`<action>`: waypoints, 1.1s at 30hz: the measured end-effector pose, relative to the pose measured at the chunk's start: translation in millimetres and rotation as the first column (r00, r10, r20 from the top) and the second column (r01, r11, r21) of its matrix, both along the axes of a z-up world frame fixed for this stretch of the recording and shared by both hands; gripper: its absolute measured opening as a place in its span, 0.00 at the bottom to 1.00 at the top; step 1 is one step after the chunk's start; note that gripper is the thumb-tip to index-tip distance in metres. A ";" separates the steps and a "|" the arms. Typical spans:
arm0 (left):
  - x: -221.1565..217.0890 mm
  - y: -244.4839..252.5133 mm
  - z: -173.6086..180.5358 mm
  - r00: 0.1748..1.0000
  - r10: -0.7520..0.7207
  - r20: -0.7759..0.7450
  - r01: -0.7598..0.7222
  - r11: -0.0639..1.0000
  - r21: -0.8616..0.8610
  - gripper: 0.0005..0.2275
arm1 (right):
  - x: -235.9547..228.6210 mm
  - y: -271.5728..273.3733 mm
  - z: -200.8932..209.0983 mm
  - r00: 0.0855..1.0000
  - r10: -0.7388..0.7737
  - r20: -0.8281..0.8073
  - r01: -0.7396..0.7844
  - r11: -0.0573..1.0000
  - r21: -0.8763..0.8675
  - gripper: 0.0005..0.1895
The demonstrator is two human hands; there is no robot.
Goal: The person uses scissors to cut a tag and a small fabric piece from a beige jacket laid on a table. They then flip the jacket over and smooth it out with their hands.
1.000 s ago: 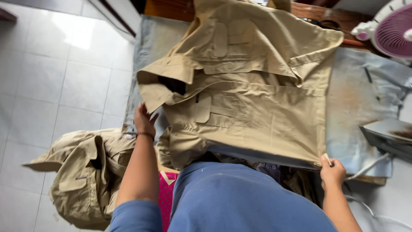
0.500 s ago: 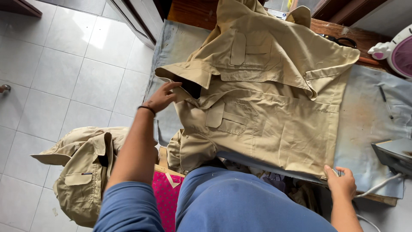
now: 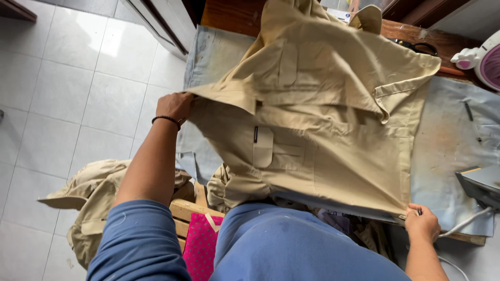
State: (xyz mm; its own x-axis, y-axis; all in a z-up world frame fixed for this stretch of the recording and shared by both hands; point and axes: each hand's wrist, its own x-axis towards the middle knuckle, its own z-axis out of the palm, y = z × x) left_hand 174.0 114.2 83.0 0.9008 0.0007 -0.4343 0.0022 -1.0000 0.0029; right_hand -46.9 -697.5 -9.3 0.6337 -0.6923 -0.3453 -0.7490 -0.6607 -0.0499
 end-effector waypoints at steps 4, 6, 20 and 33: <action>-1.4 4.8 -39.5 0.995 0.093 -0.031 -0.091 0.995 0.052 0.12 | 6.2 24.2 6.6 0.999 -0.014 -0.044 0.009 0.994 -0.110 0.11; 0.6 4.3 -69.1 0.994 0.103 -0.023 -0.102 0.994 0.024 0.14 | 18.4 42.4 8.2 0.999 -0.031 -0.023 0.026 0.984 -0.178 0.08; -8.3 -2.9 -74.1 0.959 0.257 0.117 -0.233 0.954 -0.191 0.20 | 221.8 400.9 112.0 0.725 0.642 0.249 -0.665 0.562 0.492 0.16; 18.1 -7.9 -31.0 0.678 0.157 0.718 0.119 0.940 -0.319 0.30 | 248.5 213.1 45.3 0.606 0.510 0.610 -0.503 0.840 -0.203 0.28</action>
